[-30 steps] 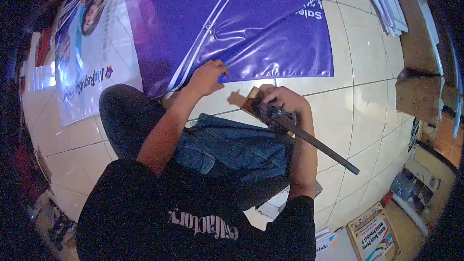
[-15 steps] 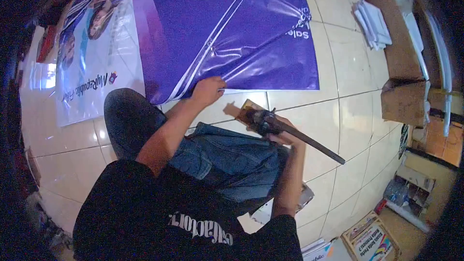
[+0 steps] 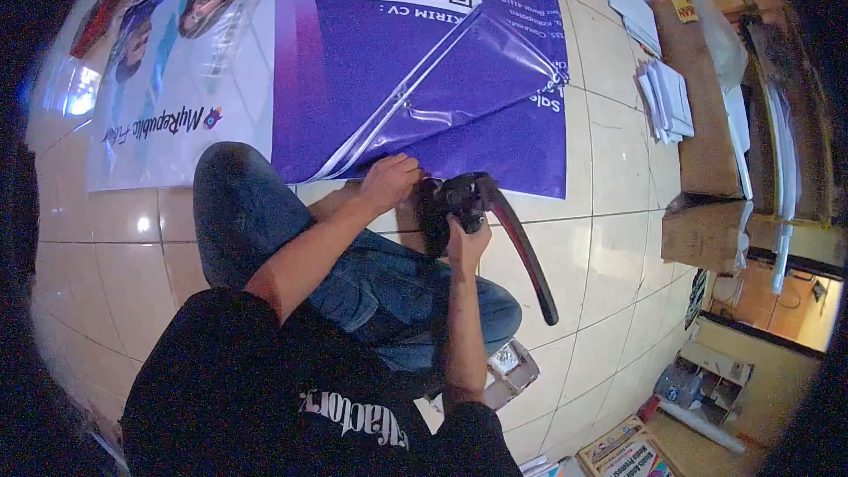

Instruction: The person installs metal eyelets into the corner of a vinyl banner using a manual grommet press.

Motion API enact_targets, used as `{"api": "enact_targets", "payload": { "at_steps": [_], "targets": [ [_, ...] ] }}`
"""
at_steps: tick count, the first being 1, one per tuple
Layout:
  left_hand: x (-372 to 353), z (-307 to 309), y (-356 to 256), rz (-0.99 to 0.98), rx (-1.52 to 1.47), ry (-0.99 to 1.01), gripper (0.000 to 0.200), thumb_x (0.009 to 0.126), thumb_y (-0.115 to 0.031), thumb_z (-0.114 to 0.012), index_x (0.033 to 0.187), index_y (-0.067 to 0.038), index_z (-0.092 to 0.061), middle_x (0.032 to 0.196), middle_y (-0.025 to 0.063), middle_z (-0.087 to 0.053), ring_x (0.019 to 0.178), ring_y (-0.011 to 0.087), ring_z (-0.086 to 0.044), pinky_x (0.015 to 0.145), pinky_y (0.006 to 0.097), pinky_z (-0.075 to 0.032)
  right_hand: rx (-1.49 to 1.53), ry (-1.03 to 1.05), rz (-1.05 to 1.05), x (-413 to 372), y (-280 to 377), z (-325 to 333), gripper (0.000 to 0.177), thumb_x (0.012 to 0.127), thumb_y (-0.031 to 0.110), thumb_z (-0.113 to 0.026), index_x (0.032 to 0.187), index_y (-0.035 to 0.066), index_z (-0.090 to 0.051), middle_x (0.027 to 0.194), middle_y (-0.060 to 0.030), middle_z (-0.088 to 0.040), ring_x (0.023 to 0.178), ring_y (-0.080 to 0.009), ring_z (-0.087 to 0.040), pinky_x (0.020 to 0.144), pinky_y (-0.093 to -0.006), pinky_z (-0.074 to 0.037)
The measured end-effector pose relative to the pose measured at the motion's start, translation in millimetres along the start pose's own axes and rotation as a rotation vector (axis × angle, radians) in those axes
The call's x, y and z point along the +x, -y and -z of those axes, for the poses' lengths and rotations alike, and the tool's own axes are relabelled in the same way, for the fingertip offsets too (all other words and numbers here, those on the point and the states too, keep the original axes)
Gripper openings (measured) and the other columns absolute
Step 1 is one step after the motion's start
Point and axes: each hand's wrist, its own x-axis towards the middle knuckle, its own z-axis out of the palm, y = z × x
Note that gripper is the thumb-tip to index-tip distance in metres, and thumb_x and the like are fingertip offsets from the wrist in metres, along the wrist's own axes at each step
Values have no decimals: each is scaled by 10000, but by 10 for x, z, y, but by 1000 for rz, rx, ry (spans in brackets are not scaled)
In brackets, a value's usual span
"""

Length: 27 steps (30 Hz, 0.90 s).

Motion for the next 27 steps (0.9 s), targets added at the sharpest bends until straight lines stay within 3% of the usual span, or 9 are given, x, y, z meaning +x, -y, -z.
{"api": "enact_targets", "payload": {
  "at_steps": [3,9,15,17,18,20,21,24,27],
  "targets": [
    [-26,-3,30,-38,12,61,63,670,-115,-576,724,-84,-587,810,65,-522,822,236,-548,727,344,-482,7,-259,32,21,116,-347,253,675,-20,-646,927,-28,-622,889,-102,-651,806,-187,-603,773,-308,-464],
    [-86,-80,39,7,-2,79,77,684,-106,-560,737,-66,-599,859,74,-546,867,255,-549,744,360,-479,-41,-236,151,87,106,-526,246,711,-1,-634,955,-34,-625,833,-64,-651,745,-148,-605,729,-296,-479],
    [-146,-157,-137,137,-93,18,165,734,-92,-571,873,-65,-654,830,99,-576,827,303,-570,715,399,-481,-23,-257,122,111,15,-480,244,704,-10,-639,946,-30,-623,887,-84,-654,801,-169,-602,774,-297,-466],
    [-172,-142,-318,567,-314,44,174,786,-134,-594,933,-60,-649,800,79,-612,752,276,-602,677,381,-482,-39,-276,141,157,-2,-453,243,705,-8,-639,947,-29,-623,887,-84,-653,799,-167,-602,772,-297,-466],
    [-234,-290,-329,566,-309,51,174,786,-134,-594,933,-60,-649,800,79,-612,752,276,-602,677,381,-482,-20,-279,118,158,5,-435,241,707,-6,-639,947,-28,-624,886,-83,-653,801,-164,-600,772,-296,-464],
    [-390,-705,-284,1117,-1185,-64,175,826,-211,-615,921,-66,-643,825,43,-641,713,202,-612,650,338,-476,4,-291,88,166,2,-430,239,709,-4,-639,947,-27,-625,886,-82,-653,804,-162,-599,772,-295,-463],
    [-221,-483,-366,1473,-1588,-31,125,899,-179,-542,926,-108,-641,831,-6,-629,749,154,-592,684,332,-493,-22,-274,94,168,-5,-420,236,709,-4,-641,943,-28,-625,886,-83,-654,804,-164,-601,772,-296,-463],
    [-119,-513,-358,1560,-1810,-123,135,898,-219,-568,945,-123,-649,818,-6,-628,747,152,-592,666,324,-497,-37,-262,104,157,-7,-406,230,710,-4,-646,938,-30,-626,884,-85,-655,804,-169,-606,773,-299,-465],
    [-104,-513,-322,1506,-1648,-61,178,887,-235,-589,988,-102,-650,862,8,-643,768,156,-604,688,307,-505,-30,-250,95,161,36,-396,229,711,-3,-651,936,-31,-627,883,-89,-657,799,-174,-613,774,-301,-469]
  ]
}}
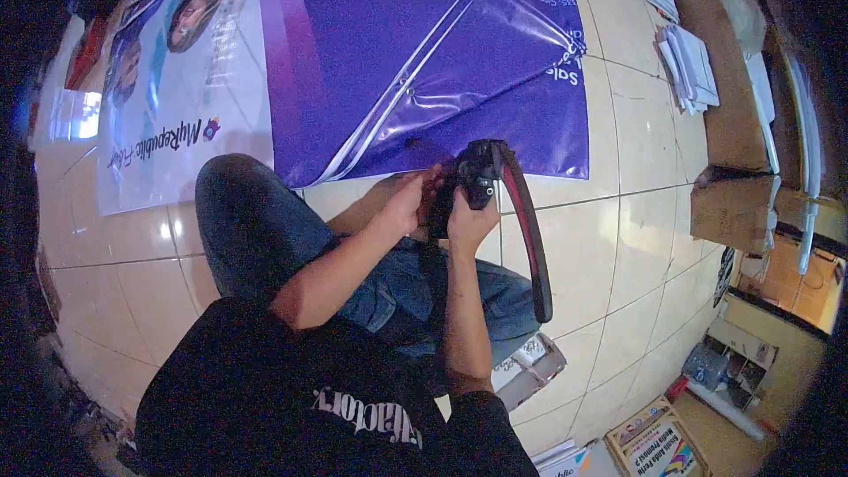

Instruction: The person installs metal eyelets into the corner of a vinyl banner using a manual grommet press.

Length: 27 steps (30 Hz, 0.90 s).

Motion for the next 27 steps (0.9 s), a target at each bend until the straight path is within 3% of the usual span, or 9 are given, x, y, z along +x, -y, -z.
{"api": "enact_targets", "payload": {
  "at_steps": [4,6,10,12,22,24,27],
  "targets": [
    [110,54,104,-79,-99,-14,127,841,-205,-649,915,-103,-663,815,1,-655,720,120,-602,617,255,-452,6,12,-62,-40,2,-55,232,709,2,-656,937,-31,-625,880,-90,-659,793,-175,-617,770,-299,-473],
    [85,61,92,-194,-147,87,116,831,-179,-659,911,-96,-669,834,2,-661,723,116,-605,617,253,-452,-2,12,-16,-64,-17,-80,230,720,9,-646,947,-23,-627,853,-82,-662,776,-153,-613,743,-291,-475],
    [-8,-11,27,-168,-38,1,114,839,-170,-647,913,-88,-672,839,3,-663,744,126,-611,637,270,-457,12,12,20,-31,-24,-75,236,732,34,-641,963,-10,-619,816,-75,-661,754,-130,-607,713,-283,-476],
    [37,18,34,-126,59,-54,167,872,-120,-570,1002,-38,-635,934,58,-657,818,185,-627,749,328,-522,-35,24,19,-28,-7,-44,238,734,45,-642,965,-8,-616,812,-76,-660,753,-131,-607,715,-284,-476],
    [80,98,96,-162,-75,47,135,895,-102,-557,966,-28,-645,900,45,-655,764,158,-608,733,306,-496,9,66,71,-66,-60,8,232,756,49,-646,975,-18,-611,850,-83,-658,791,-144,-606,745,-292,-471],
    [33,49,88,-274,31,-5,128,886,-119,-582,954,-38,-654,890,43,-658,759,149,-607,714,297,-492,85,61,15,-112,-54,36,207,749,22,-650,947,-31,-620,869,-80,-655,806,-152,-605,764,-290,-468],
    [-26,9,-12,-180,94,-3,123,870,-130,-610,948,-50,-662,876,36,-661,756,140,-606,696,291,-488,-8,44,6,-118,-64,99,209,745,14,-651,949,-27,-623,873,-73,-656,801,-154,-608,761,-286,-470]
  ]
}}
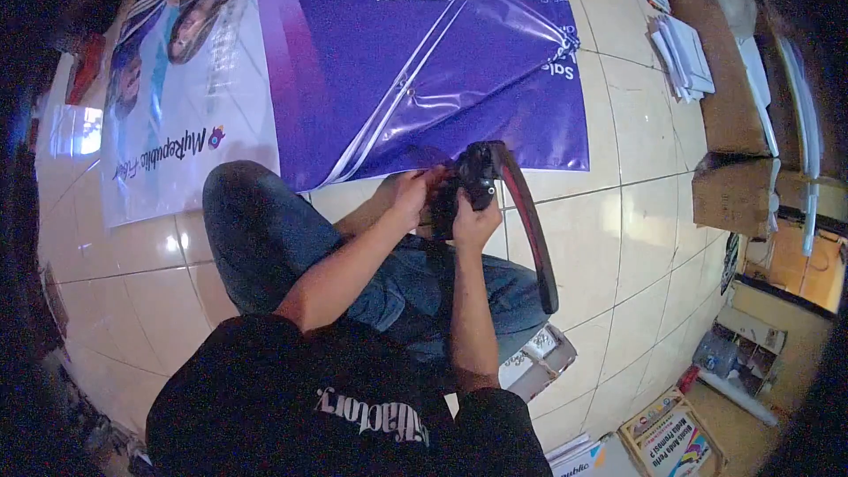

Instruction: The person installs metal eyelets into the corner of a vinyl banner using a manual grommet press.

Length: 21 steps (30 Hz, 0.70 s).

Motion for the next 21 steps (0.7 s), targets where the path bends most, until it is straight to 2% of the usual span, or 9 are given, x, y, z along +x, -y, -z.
{"api": "enact_targets", "payload": {
  "at_steps": [4,6,10,14,16,17,18,20,21],
  "targets": [
    [-11,-70,-1,-11,31,-12,131,860,-133,-619,957,-56,-664,868,27,-664,752,137,-608,685,284,-480,65,-12,37,17,-123,-5,223,730,2,-668,946,-24,-624,873,-72,-657,798,-152,-609,760,-278,-471],
    [-11,-91,-7,60,-126,66,178,865,-74,-547,1012,-30,-639,946,59,-657,802,167,-613,773,310,-500,45,-18,21,38,-123,-9,221,730,-3,-669,945,-25,-623,875,-72,-657,797,-150,-609,758,-276,-471],
    [110,-24,138,28,-149,71,181,857,-78,-564,1014,-26,-635,926,58,-655,801,174,-613,779,312,-505,124,-34,18,86,8,-45,222,739,2,-671,953,-25,-616,874,-66,-653,800,-144,-604,757,-276,-470],
    [117,-28,158,73,-100,23,188,854,-78,-570,1025,-21,-624,919,58,-648,821,189,-613,791,323,-507,68,-11,27,143,-63,12,225,758,34,-662,971,-17,-612,869,-63,-655,805,-153,-605,770,-287,-465],
    [130,8,195,95,-128,71,190,852,-73,-569,1028,-20,-620,923,59,-645,830,189,-610,788,324,-508,-108,149,-21,162,102,127,239,780,70,-654,999,-10,-599,879,-64,-656,823,-163,-602,786,-299,-461],
    [182,41,227,65,-116,78,197,858,-94,-564,1034,-21,-617,930,61,-644,826,179,-604,756,303,-505,-75,263,-67,145,165,226,359,796,96,-653,1126,-6,-555,1033,-105,-628,956,-187,-586,844,-311,-448],
    [217,60,244,38,-98,92,206,864,-115,-560,1039,-22,-614,938,64,-642,822,170,-598,724,283,-503,-73,225,-71,106,154,348,359,796,96,-653,1126,-6,-555,1033,-105,-628,956,-187,-586,844,-311,-448],
    [98,3,103,37,73,70,251,888,-175,-509,1074,-42,-614,941,60,-642,796,143,-575,630,248,-458,-276,184,108,-67,94,699,508,801,114,-659,1260,7,-470,1197,-138,-546,1109,-207,-524,908,-328,-425],
    [13,-49,-8,64,148,65,265,892,-188,-494,1082,-49,-616,940,57,-643,770,135,-564,602,240,-439,-202,145,74,-173,177,948,597,803,118,-657,1337,35,-402,1288,-154,-474,1198,-226,-466,950,-344,-403]
  ]
}}
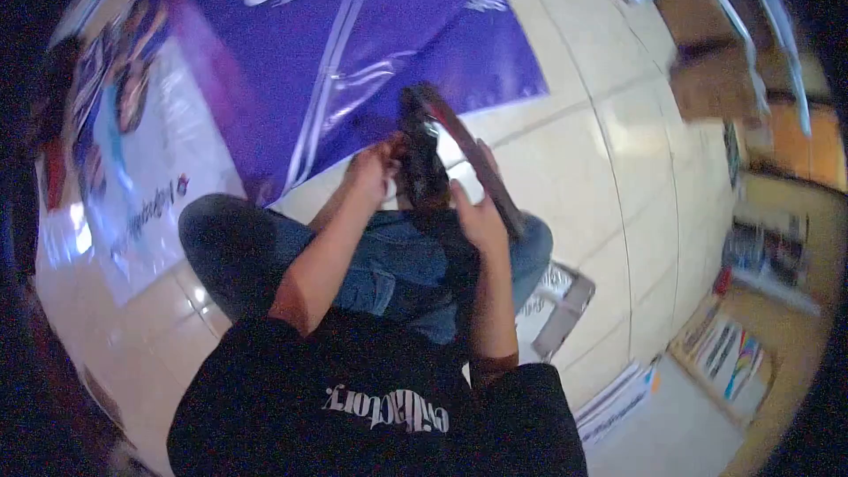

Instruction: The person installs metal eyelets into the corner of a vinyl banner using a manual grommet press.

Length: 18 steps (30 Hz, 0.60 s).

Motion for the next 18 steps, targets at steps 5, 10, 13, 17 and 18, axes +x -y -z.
{"api": "enact_targets", "payload": {
  "at_steps": [5,10,13,17,18],
  "targets": [
    [189,210,163,-50,-32,10,182,876,-95,-489,977,-74,-639,917,42,-642,720,117,-571,519,203,-391,-306,-511,-525,-1022,-546,1511,191,794,75,-546,944,5,-641,834,-85,-664,788,-168,-624,737,-280,-480],
    [124,112,163,-49,-158,2,145,872,-134,-537,965,-87,-638,878,19,-624,659,96,-529,493,190,-373,-867,121,-677,-1629,-1568,1991,303,735,248,-561,931,52,-684,966,-201,-650,890,-343,-629,797,-417,-491],
    [180,91,111,-70,-121,-37,129,863,-144,-530,909,-93,-639,772,-1,-600,573,95,-499,458,206,-365,-629,116,-755,-1553,-1970,1669,356,693,151,-605,1032,53,-650,981,-218,-639,955,-359,-608,826,-400,-488],
    [285,209,198,-45,-21,18,176,863,-159,-476,768,-95,-610,636,8,-565,460,99,-448,399,233,-354,-830,139,-650,-1501,-2146,1655,376,583,70,-662,944,-24,-609,974,-263,-618,946,-384,-604,795,-439,-490],
    [130,138,100,-32,-40,16,165,874,-175,-490,836,-77,-617,644,-3,-545,476,93,-442,414,227,-343,-900,174,-585,-1486,-2086,1652,315,642,102,-626,937,-8,-608,955,-261,-622,926,-392,-604,760,-458,-490]
  ]
}}
